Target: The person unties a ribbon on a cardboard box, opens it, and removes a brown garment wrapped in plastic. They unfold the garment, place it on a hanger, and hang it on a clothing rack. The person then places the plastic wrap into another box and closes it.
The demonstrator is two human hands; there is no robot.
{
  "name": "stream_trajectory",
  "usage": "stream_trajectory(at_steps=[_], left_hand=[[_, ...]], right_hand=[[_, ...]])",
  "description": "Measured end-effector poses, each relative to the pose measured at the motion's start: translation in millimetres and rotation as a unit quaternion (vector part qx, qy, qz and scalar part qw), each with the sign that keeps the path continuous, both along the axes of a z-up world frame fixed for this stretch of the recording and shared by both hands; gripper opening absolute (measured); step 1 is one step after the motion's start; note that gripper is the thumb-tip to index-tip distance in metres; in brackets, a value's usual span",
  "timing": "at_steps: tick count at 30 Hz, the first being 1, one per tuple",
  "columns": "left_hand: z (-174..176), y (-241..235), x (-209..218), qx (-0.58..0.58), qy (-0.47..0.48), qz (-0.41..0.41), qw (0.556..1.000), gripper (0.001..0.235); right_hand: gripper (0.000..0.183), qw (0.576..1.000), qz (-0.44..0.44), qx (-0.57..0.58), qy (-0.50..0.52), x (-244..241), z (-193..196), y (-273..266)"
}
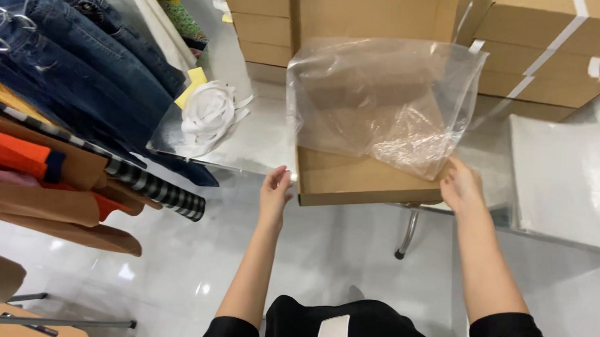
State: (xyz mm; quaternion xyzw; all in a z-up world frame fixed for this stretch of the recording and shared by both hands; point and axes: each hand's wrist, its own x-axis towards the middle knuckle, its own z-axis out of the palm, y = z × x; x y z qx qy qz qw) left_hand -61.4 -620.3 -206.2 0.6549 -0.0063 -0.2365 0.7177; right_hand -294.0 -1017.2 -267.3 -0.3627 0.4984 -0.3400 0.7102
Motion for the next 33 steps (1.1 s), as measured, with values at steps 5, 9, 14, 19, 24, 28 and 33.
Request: stream_trajectory(at_steps=[5, 9, 14, 19, 24, 28, 33], left_hand=[[-5.5, -45.7, 22.5, 0.071, -0.05, 0.02, 0.996, 0.074], [2.0, -67.0, 26.1, 0.089, -0.083, 0.032, 0.992, 0.076], [-19.0, -82.4, 55.7, 0.083, -0.081, 0.087, 0.989, 0.067], [-29.9, -88.0, 73.6, 0.102, -0.073, 0.132, 0.983, 0.054], [-24.9, -83.5, 87.9, 0.133, -0.064, 0.177, 0.973, 0.023], [-30.2, -73.2, 94.1, 0.095, -0.026, 0.158, 0.982, 0.025], [6.3, -43.2, 59.7, 0.016, -0.009, 0.192, 0.981, 0.03]], right_hand=[[0.089, 0.996, 0.078, 0.023, 0.035, 32.1, 98.9, 41.5], [0.086, 0.988, 0.108, -0.012, 0.112, 43.6, 122.8, 59.1], [0.08, 0.975, 0.132, -0.028, 0.179, 54.2, 26.4, 4.5], [0.067, 0.969, 0.142, -0.059, 0.192, 45.9, 4.1, -10.6], [0.029, 0.945, 0.102, -0.237, 0.199, 35.1, 9.7, -10.3], [0.025, 0.872, 0.06, -0.399, 0.276, 18.7, 48.3, -5.7], [0.027, 0.862, 0.065, -0.421, 0.274, -13.4, 90.5, 12.4]])
